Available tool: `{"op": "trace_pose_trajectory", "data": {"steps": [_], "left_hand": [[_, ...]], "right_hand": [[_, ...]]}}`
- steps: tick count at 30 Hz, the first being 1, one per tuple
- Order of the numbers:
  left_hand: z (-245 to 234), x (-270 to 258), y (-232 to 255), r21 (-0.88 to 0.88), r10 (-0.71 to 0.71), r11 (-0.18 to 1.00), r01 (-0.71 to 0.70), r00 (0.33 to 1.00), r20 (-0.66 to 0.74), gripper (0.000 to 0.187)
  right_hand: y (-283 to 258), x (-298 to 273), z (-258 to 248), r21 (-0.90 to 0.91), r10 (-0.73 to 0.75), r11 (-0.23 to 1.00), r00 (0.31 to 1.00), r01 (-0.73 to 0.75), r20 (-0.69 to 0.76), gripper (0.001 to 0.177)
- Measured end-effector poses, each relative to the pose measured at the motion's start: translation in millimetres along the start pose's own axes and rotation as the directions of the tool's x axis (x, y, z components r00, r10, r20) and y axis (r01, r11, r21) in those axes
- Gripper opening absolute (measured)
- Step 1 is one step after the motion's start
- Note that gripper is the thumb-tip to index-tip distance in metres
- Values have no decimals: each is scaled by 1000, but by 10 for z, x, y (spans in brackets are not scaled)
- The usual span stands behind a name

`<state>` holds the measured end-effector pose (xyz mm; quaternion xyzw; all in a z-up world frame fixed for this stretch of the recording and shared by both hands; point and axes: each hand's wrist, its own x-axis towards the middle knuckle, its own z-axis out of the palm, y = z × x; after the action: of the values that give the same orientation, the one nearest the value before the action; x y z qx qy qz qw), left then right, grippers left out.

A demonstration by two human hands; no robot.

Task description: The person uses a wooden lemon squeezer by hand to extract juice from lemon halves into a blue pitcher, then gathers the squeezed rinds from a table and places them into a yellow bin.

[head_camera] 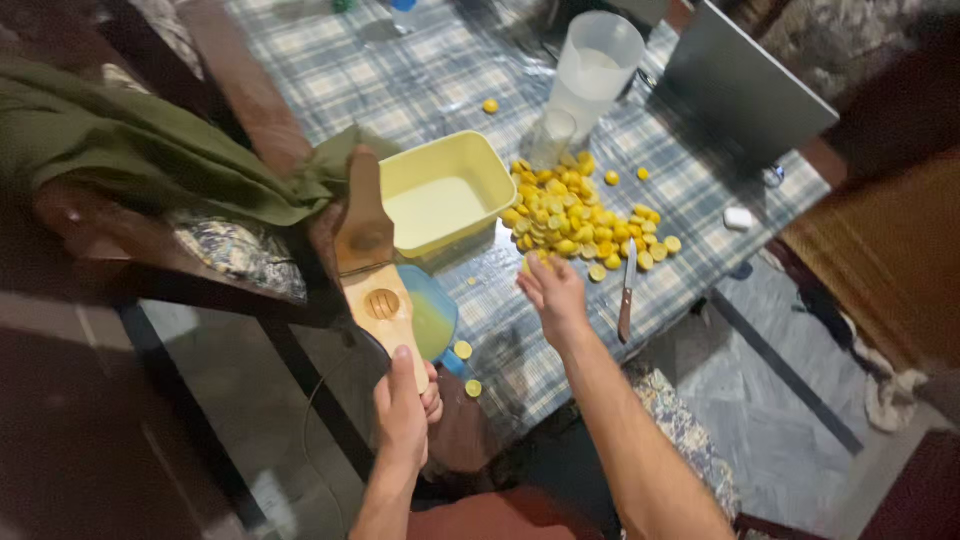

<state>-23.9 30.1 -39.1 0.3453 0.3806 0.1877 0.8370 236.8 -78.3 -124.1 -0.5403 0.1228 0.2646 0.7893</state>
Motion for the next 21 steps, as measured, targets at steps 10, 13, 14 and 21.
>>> {"op": "trace_pose_trajectory", "data": {"steps": [10,13,14,21], "left_hand": [[93,-65,22,39,-29,999,28,999,30,53],[87,-70,12,41,-40,998,40,999,10,53],[76,-81,7,48,-40,998,39,999,24,54],[-2,-105,-51,84,-32,996,26,997,76,55]], "right_hand": [[980,-495,-102,-677,-46,139,687,723,725,45],[1104,-489,-17,-720,-18,38,721,692,692,30],[1104,-478,14,-714,-17,41,715,699,699,30],[448,-675,439,-758,-306,492,900,428,309,37]]}}
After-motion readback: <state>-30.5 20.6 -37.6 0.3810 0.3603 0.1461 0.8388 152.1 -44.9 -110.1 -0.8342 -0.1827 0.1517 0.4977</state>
